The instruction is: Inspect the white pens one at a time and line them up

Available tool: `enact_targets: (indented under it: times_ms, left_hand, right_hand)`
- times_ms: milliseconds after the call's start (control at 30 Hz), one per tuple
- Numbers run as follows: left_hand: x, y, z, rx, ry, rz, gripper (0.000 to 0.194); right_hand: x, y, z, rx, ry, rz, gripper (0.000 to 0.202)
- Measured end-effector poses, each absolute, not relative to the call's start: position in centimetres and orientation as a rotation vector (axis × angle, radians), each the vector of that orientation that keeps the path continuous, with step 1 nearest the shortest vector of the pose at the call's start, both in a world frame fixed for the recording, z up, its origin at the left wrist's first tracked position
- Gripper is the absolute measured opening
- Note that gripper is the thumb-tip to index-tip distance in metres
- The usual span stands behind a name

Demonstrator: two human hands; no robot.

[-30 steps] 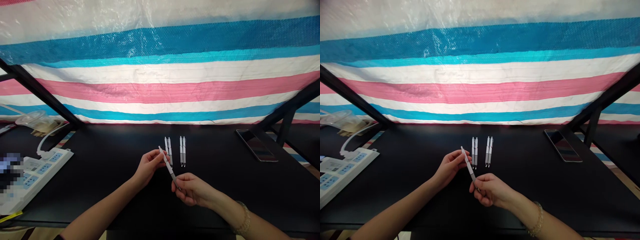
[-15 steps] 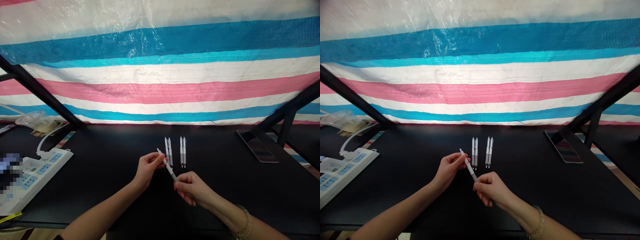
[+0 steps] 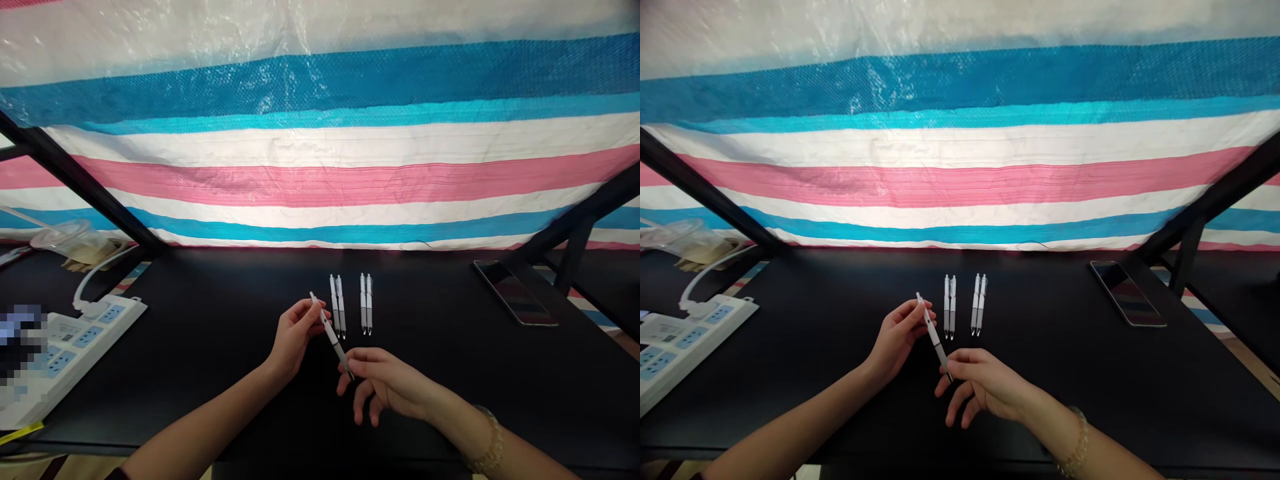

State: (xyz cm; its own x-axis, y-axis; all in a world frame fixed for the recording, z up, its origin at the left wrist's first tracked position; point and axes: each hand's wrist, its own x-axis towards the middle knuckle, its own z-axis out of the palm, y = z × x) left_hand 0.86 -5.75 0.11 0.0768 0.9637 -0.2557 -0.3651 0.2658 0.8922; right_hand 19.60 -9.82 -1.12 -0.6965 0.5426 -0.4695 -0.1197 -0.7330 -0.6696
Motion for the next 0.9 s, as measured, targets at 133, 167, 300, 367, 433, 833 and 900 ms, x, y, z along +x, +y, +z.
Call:
enact_targets:
  times_ms: [133,167,300,367,433,833,900]
  left_hand:
    - [0.92,-5.91,0.04,0.758,1.018,1.133,0.024]
    - [0.92,-5.93,0.0,0.758,1.015,1.131,0.024]
    - [0.94,-5.9,-0.07,0.755,1.007,1.132,0.023]
    - [0.96,-5.83,-0.05,0.758,1.009,1.136,0.023]
    - [0.98,-5.78,-0.02,0.762,1.009,1.141,0.023]
    - [0.96,-5.85,0.15,0.767,1.028,1.141,0.022]
    - [0.95,-5.85,0.09,0.769,1.027,1.14,0.022]
  right_hand:
    - [19.56,-9.8,-1.02,-0.954,-0.883,2.443,0.036]
    - [19.55,-9.8,-1.01,-0.956,-0.883,2.437,0.036]
    - [19.54,-9.78,-0.94,-0.93,-0.866,2.469,0.036]
    - [19.52,-9.78,-0.94,-0.92,-0.862,2.467,0.033]
    - [19.5,-9.79,-0.99,-0.929,-0.852,2.456,0.033]
    - [19.59,-9.74,-1.16,-0.946,-0.863,2.454,0.033]
    - [19.62,-9.75,-1.18,-0.935,-0.855,2.458,0.033]
